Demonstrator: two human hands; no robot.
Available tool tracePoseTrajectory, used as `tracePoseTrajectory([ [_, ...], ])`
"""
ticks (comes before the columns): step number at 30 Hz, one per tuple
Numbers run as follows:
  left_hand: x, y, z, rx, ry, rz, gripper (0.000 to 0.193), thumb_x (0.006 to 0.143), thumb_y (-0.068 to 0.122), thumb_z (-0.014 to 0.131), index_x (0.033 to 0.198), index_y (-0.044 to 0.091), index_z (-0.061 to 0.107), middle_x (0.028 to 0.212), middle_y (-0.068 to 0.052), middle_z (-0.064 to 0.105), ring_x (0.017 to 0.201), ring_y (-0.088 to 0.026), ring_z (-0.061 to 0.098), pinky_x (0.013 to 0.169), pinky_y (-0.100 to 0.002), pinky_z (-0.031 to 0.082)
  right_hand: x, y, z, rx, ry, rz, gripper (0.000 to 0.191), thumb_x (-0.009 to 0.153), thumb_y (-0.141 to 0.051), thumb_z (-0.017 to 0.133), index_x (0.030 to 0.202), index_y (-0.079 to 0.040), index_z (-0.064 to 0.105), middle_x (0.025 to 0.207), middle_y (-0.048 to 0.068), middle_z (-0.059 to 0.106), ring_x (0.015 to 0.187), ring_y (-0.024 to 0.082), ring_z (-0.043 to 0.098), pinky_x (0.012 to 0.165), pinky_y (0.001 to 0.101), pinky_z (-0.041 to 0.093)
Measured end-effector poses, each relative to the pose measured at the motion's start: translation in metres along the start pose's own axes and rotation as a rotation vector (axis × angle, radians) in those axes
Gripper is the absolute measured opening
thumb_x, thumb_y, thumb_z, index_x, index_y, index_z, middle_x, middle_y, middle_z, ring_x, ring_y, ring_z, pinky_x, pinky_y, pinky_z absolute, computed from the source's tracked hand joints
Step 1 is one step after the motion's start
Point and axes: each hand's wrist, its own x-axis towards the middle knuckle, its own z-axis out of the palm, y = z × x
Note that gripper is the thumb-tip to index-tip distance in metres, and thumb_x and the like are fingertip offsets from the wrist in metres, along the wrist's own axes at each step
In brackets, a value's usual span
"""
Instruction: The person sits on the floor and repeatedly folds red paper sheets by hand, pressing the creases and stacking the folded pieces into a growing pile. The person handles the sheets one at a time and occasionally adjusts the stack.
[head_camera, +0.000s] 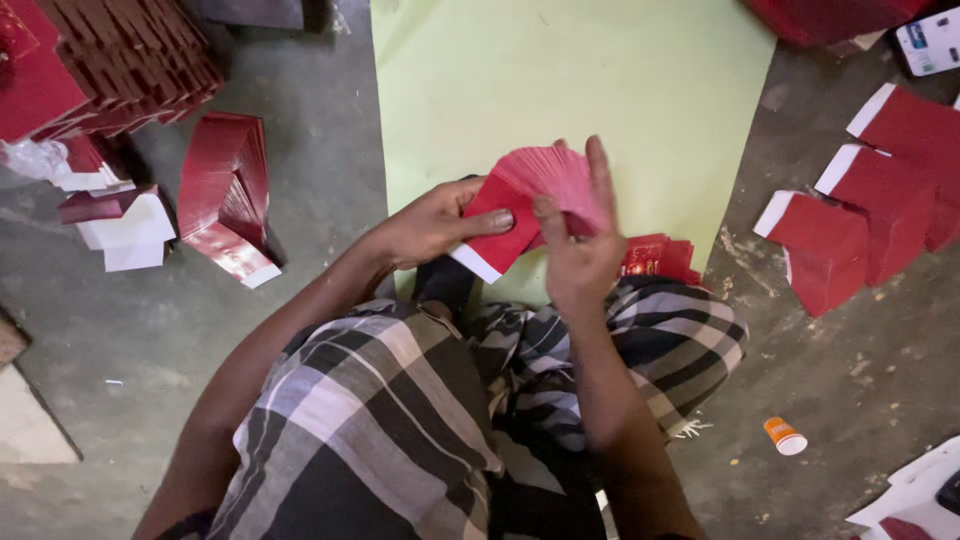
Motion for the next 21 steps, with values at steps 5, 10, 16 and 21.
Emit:
tracePoseTrajectory([
  [5, 0.0, 0.004, -0.006, 0.059, 0.09, -0.093, 0.048, 0.102, 0.033, 0.062, 0.139, 0.002, 0.062, 0.119, -0.004, 0.072, 0.099, -0.007, 0.065, 0.087, -0.027, 0.055, 0.012, -0.009, -0.004, -0.284, 0.031, -0.298, 0.066, 0.11, -0.001, 0.064, 0.164, -0.001, 0.025, 0.166, 0.028, 0.036, 0.143, 0.039, 0.051, 0.108, 0.0459, 0.054],
  [10, -0.003, 0.017, -0.011, 0.121, 0.091, -0.025, 0.049, 0.103, 0.035, 0.065, 0.138, 0.001, 0.062, 0.122, -0.005, 0.073, 0.106, -0.007, 0.066, 0.095, -0.027, 0.056, 0.014, -0.013, -0.007, -0.318, 0.075, 0.088, 0.063, 0.106, -0.013, 0.059, 0.16, -0.005, 0.027, 0.156, 0.019, 0.05, 0.117, 0.026, 0.074, 0.087, 0.0311, 0.061],
  [16, 0.005, 0.029, -0.012, 0.588, 0.165, -0.275, 0.057, 0.101, 0.036, 0.063, 0.153, 0.018, 0.05, 0.116, -0.014, 0.078, 0.098, -0.024, 0.074, 0.087, -0.037, 0.061, 0.014, 0.031, -0.019, -0.846, 0.064, -0.481, 0.051, 0.118, -0.012, 0.05, 0.164, -0.007, 0.028, 0.157, 0.019, 0.053, 0.13, 0.031, 0.071, 0.09, 0.0298, 0.068],
  [21, 0.019, 0.024, -0.035, 1.223, 0.227, 0.181, 0.067, 0.088, 0.028, 0.069, 0.151, 0.013, 0.049, 0.135, -0.016, 0.067, 0.107, -0.037, 0.07, 0.088, -0.049, 0.057, -0.004, 0.054, -0.037, -0.038, 0.238, -0.119, 0.04, 0.119, -0.024, 0.046, 0.136, 0.012, 0.047, 0.134, 0.032, 0.063, 0.12, 0.041, 0.066, 0.106, 0.0503, 0.052],
])
